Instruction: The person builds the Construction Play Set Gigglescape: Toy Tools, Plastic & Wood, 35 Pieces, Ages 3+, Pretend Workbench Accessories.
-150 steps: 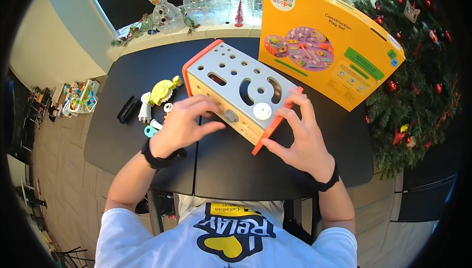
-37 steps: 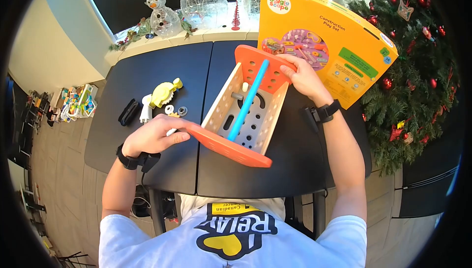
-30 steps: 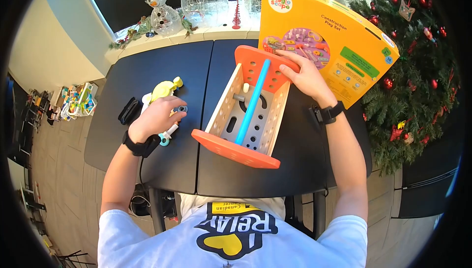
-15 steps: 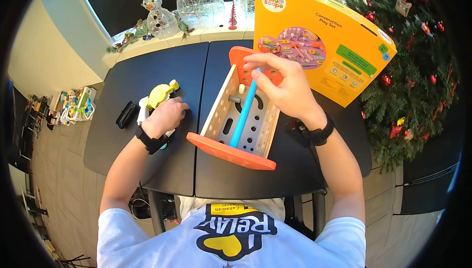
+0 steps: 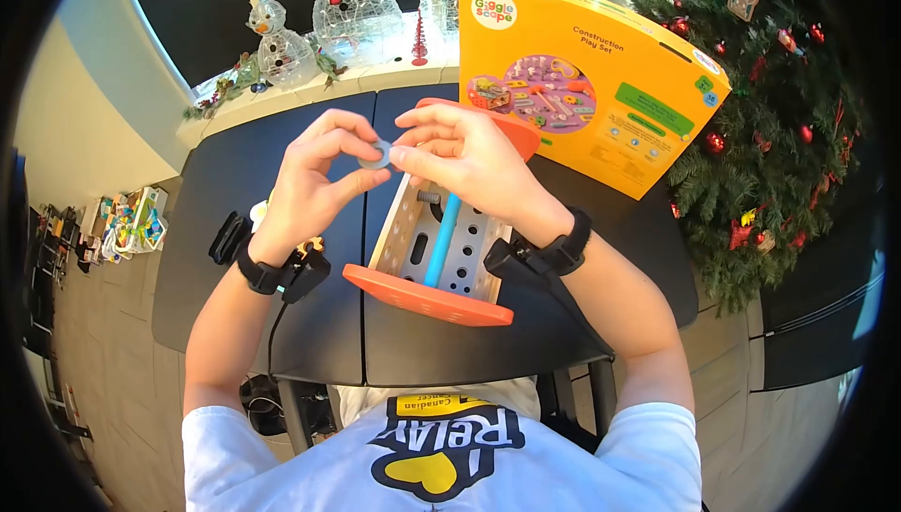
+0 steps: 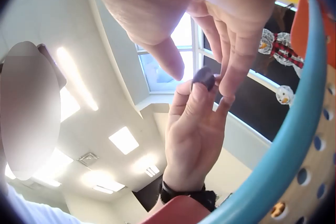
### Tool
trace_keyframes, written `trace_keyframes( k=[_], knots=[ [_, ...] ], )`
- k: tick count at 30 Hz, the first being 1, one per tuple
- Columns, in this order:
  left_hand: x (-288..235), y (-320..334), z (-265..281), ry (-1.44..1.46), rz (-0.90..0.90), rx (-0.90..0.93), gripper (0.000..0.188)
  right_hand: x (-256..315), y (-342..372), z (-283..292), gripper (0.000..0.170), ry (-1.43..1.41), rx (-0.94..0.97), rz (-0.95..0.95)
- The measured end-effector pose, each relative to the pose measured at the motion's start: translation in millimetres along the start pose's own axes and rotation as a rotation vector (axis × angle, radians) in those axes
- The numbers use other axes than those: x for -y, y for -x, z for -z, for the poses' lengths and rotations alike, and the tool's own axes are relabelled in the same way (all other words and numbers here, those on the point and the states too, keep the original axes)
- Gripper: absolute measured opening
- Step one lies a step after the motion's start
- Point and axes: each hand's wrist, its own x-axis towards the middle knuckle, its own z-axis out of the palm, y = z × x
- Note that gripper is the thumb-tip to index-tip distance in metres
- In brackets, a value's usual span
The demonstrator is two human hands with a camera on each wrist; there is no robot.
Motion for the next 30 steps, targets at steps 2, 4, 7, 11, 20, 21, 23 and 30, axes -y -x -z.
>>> trace_keyframes(
  k=[2,4,7,11,20,21,23,30],
  knots=[
    [-5,-8,-3,-0.013,-0.071,-0.023,0.018,0,-2,-4,0.052,-0.018,-0.017,-0.033],
    [-7,-14,-9,0.026,-0.098,-0.055,0.020,-2,-3,-7,0.053,-0.105,0.000,-0.006],
    [-3,-16,-17,-0.024,-0.125,-0.121,0.022,-11,-6,-8,0.051,-0.171,-0.038,0.025],
    [0,-14,-23,-0.168,-0.153,-0.129,0.028,-13,-2,-11,0.043,-0.120,-0.201,0.084],
    [37,13,-27,-0.263,0.229,0.105,0.030,-31,17,37,0.026,-0.416,-0.448,-0.185],
    [41,17,-31,-0.258,0.262,0.095,0.032,-39,20,40,0.025,-0.457,-0.482,-0.205],
    [48,23,-38,-0.254,0.330,0.068,0.036,-59,29,42,0.023,-0.380,-0.525,-0.257],
    [48,22,-44,-0.097,0.608,0.188,0.050,-68,22,37,0.031,0.326,-0.137,-0.494]
  ],
)
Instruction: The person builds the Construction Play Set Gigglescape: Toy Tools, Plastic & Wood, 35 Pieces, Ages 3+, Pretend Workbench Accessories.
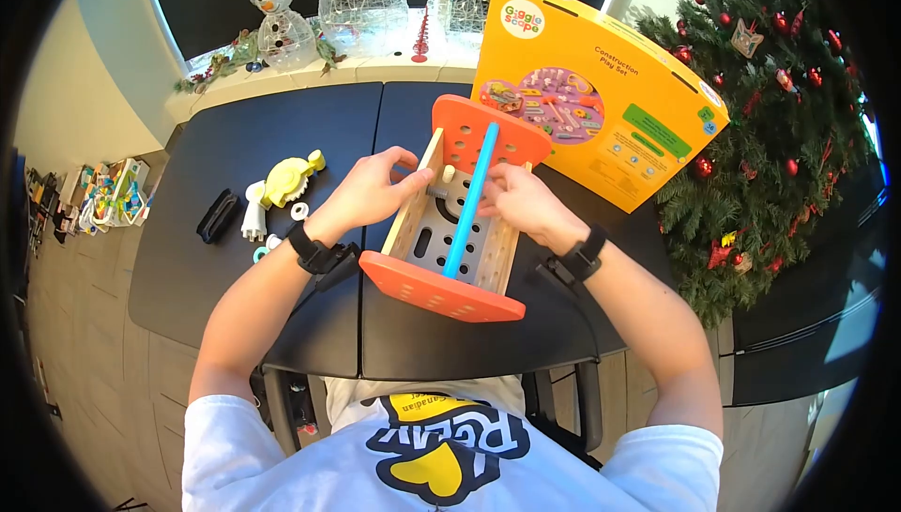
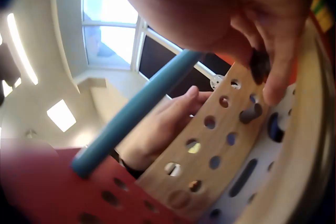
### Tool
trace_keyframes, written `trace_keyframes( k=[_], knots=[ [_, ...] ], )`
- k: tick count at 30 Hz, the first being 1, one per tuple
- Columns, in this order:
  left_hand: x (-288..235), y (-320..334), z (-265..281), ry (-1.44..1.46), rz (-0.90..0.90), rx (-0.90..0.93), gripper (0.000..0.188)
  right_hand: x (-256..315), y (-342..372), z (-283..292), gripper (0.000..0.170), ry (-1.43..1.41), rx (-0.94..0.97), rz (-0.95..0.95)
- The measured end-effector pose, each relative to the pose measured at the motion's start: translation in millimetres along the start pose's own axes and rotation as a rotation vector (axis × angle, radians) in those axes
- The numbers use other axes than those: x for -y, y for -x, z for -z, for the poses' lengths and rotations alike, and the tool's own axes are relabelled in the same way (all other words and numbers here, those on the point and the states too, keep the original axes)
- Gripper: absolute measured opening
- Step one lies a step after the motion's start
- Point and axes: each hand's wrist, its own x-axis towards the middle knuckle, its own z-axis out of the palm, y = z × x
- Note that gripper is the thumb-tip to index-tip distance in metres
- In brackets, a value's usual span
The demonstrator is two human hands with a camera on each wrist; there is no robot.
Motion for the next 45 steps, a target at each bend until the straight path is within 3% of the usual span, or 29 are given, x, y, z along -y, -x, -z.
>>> trace_keyframes(
  k=[3,6,9,13,18,28,34,45],
  knots=[
    [-1,-2,0,-0.048,0.027,0.029,0.052,21,-6,-1,0.029,0.396,0.112,-0.024],
    [12,-6,-8,-0.081,0.008,0.021,0.052,27,-20,-2,0.028,0.419,0.147,-0.066],
    [12,-5,-10,-0.091,0.026,0.017,0.052,4,-47,7,0.031,0.074,0.259,-0.176],
    [10,-4,-12,-0.061,0.050,-0.008,0.054,-1,-61,9,0.034,-0.013,0.384,-0.201],
    [10,-5,-17,-0.029,0.173,-0.036,0.055,-3,-66,3,0.036,-0.090,0.368,-0.206],
    [8,-5,-17,-0.054,0.162,-0.060,0.050,-12,-72,-4,0.042,-0.113,0.425,-0.198],
    [2,-2,-17,-0.046,0.156,-0.080,0.048,-7,-62,-6,0.035,-0.087,0.359,-0.255],
    [0,-4,-17,-0.060,0.165,-0.061,0.043,-13,-68,-4,0.043,-0.236,0.309,-0.191]
  ],
)
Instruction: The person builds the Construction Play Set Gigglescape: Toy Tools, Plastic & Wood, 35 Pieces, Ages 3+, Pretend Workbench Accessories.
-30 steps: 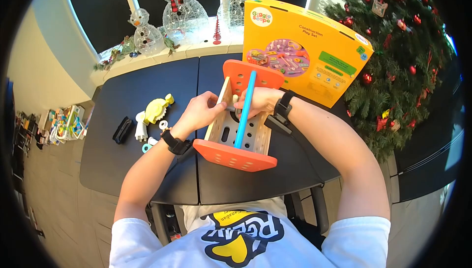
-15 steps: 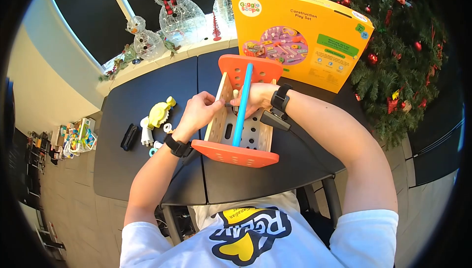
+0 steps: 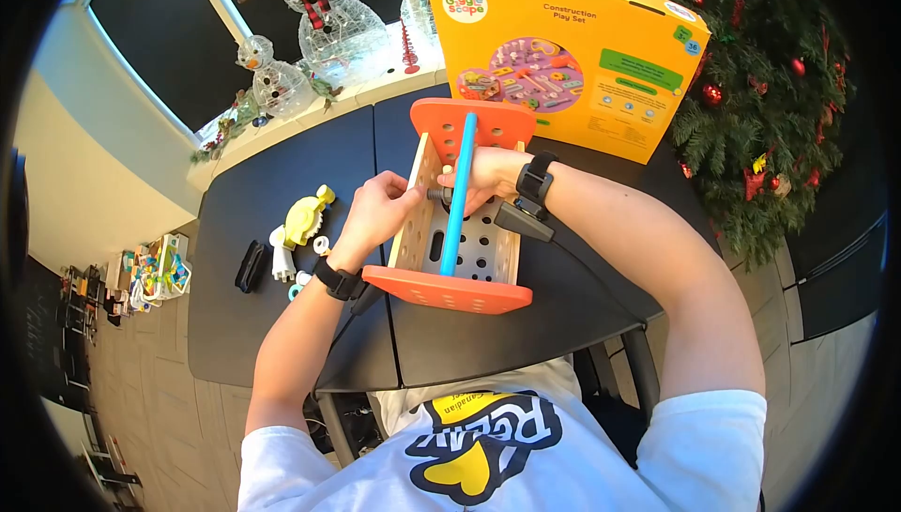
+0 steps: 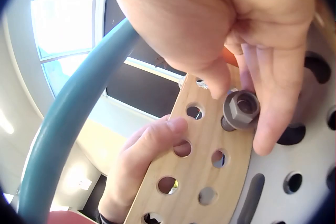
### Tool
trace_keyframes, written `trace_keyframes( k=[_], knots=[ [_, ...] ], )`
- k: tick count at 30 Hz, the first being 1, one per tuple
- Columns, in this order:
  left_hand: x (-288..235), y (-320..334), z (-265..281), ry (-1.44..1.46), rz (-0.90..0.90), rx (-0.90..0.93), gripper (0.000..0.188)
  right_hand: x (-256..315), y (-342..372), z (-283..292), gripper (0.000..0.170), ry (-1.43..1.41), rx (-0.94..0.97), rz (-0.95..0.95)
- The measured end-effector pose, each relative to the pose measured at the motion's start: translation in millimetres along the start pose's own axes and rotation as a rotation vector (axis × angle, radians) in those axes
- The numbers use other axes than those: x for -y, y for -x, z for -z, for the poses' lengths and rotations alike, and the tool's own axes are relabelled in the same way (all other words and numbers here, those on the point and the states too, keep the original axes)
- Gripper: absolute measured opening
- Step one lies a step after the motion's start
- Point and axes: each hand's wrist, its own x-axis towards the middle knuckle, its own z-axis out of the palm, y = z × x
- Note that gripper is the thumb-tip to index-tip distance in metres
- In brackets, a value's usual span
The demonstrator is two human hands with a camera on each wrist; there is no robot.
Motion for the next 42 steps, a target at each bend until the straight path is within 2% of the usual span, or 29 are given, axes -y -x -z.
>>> trace_keyframes(
  k=[5,8,14,17,20,26,32,35,42],
  knots=[
    [3,-2,-2,0.017,-0.006,-0.021,0.043,9,9,-5,0.036,0.083,0.024,0.007],
    [3,-2,-3,0.015,-0.001,-0.019,0.043,8,12,-4,0.031,0.021,0.033,0.035],
    [0,-1,-2,0.019,0.011,-0.018,0.041,6,3,0,0.033,0.158,0.000,-0.038],
    [1,-1,-3,0.017,0.003,-0.023,0.040,-2,-9,7,0.032,0.078,0.020,-0.059],
    [1,-2,-4,0.013,-0.005,-0.028,0.040,-4,-3,2,0.028,0.023,-0.057,0.010],
    [0,-1,-4,0.029,-0.004,-0.025,0.040,-3,-3,6,0.021,0.082,0.013,0.008],
    [0,-2,-3,0.020,0.006,-0.015,0.040,-6,-8,7,0.029,0.072,0.075,-0.036],
    [-2,-2,-3,0.022,0.004,-0.019,0.040,-1,0,2,0.027,0.062,0.087,-0.070],
    [-3,0,-3,0.048,-0.014,-0.010,0.039,0,5,-2,0.036,0.115,0.093,-0.053]
  ],
)
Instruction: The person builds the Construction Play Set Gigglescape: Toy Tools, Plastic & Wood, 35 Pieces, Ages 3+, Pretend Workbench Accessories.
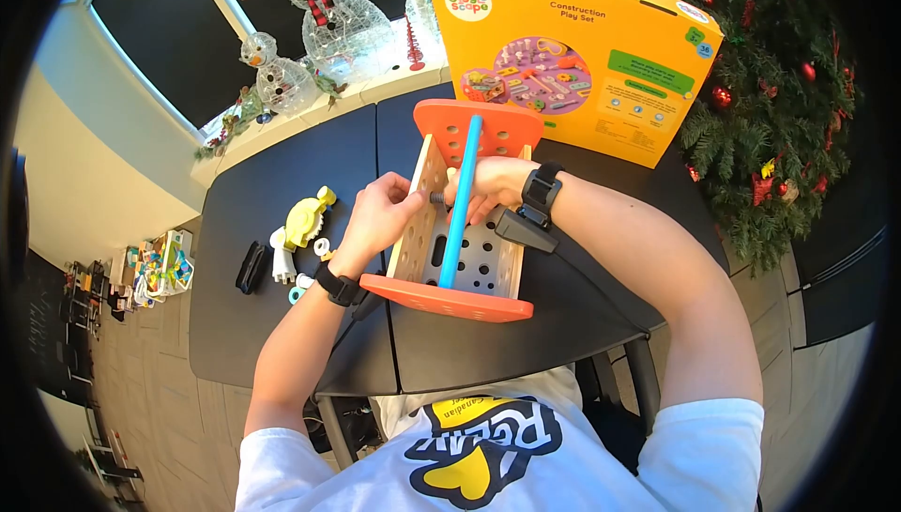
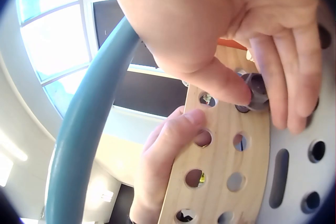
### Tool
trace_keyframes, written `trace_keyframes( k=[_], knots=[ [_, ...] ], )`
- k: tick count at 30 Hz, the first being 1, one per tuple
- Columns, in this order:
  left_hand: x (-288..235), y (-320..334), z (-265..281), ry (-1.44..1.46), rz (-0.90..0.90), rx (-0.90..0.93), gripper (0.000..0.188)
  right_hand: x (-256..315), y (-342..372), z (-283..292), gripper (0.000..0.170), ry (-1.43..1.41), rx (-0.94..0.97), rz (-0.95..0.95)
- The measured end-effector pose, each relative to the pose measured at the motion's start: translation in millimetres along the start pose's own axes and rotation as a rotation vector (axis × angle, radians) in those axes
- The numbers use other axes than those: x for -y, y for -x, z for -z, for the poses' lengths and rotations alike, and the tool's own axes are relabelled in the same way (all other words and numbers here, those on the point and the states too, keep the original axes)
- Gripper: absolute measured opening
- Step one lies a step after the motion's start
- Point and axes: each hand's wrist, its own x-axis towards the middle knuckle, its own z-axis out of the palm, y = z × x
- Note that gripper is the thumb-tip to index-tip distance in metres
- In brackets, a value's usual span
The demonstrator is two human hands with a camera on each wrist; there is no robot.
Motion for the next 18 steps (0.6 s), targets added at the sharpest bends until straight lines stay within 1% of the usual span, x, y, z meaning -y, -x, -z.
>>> trace_keyframes(
  k=[5,8,11,14,17,18],
  knots=[
    [2,0,0,-0.011,0.006,0.014,0.038,-10,-11,10,0.042,-0.014,0.039,-0.017],
    [2,0,0,-0.016,0.017,0.019,0.038,-12,-13,10,0.039,-0.003,0.038,0.007],
    [1,0,-1,-0.015,0.020,0.016,0.038,-10,-15,14,0.022,-0.105,-0.008,-0.037],
    [-1,0,0,-0.028,0.026,0.015,0.038,-14,-23,16,0.019,-0.129,-0.027,-0.018],
    [-1,0,-1,-0.022,0.033,0.018,0.037,-14,-23,17,0.017,0.002,0.032,0.068],
    [-1,0,-1,-0.015,0.034,0.018,0.037,-14,-20,15,0.016,-0.038,-0.024,0.064]
  ],
)
